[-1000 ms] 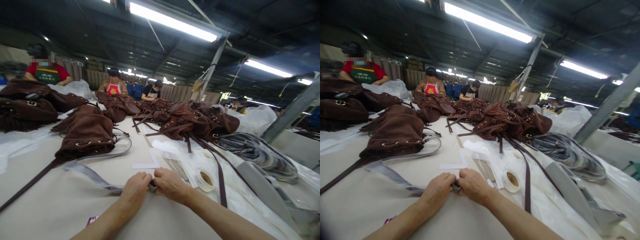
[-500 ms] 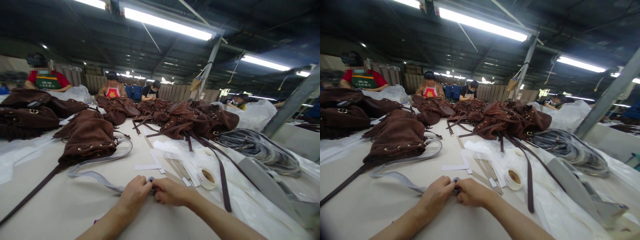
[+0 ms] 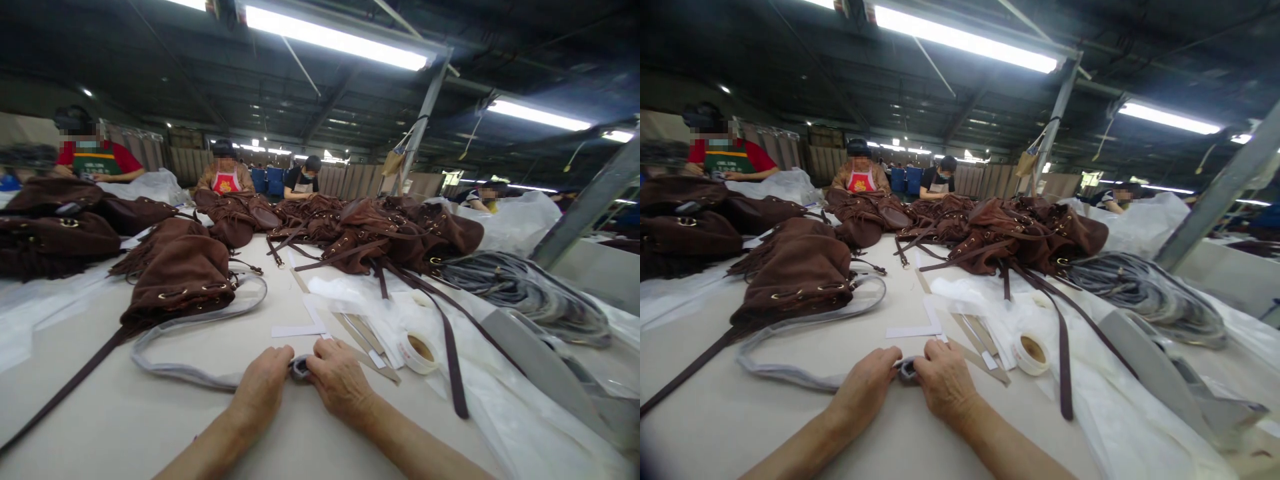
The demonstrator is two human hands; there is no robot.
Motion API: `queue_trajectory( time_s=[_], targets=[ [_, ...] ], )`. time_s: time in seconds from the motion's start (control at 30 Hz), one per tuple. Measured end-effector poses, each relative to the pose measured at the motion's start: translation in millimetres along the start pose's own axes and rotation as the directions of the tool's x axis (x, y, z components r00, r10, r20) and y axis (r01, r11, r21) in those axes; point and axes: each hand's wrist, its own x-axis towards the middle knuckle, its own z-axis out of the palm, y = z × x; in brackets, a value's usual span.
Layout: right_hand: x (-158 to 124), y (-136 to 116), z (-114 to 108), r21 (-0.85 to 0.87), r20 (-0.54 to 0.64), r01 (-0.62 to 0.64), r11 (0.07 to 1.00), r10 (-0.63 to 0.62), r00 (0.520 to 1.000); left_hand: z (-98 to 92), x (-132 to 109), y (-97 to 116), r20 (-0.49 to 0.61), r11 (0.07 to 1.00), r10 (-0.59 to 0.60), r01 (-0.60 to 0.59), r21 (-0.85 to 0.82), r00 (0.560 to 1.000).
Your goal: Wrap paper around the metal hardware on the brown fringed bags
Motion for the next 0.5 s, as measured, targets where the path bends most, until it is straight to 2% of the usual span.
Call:
queue_trajectory(
  time_s=[0.1,0.2,0.3,0.4,0.5],
  targets=[
    [1.3,-14.4,8.0,0.033,-0.076,-0.157,0.987,0.159,0.984,-2.2,-0.7,5.1,0.032,0.994,0.069,-0.072,0.081,0.997],
    [8.1,-29.5,10.2,0.058,0.016,-0.292,0.955,0.291,0.956,-5.2,1.2,8.3,0.073,0.982,0.131,-0.140,0.128,0.989],
    [9.4,-33.0,5.6,0.062,0.133,-0.328,0.943,0.318,0.939,-7.3,6.3,4.0,0.095,0.966,0.203,-0.216,0.145,0.974],
    [7.7,-14.0,-6.6,0.115,0.217,-0.141,0.983,0.114,0.970,-7.4,12.1,-5.6,0.104,0.921,0.354,-0.365,0.135,0.930],
    [14.3,17.3,-21.9,0.158,0.284,0.125,0.979,-0.166,0.944,-6.2,15.5,-14.6,0.100,0.857,0.491,-0.500,0.120,0.865]
  ],
)
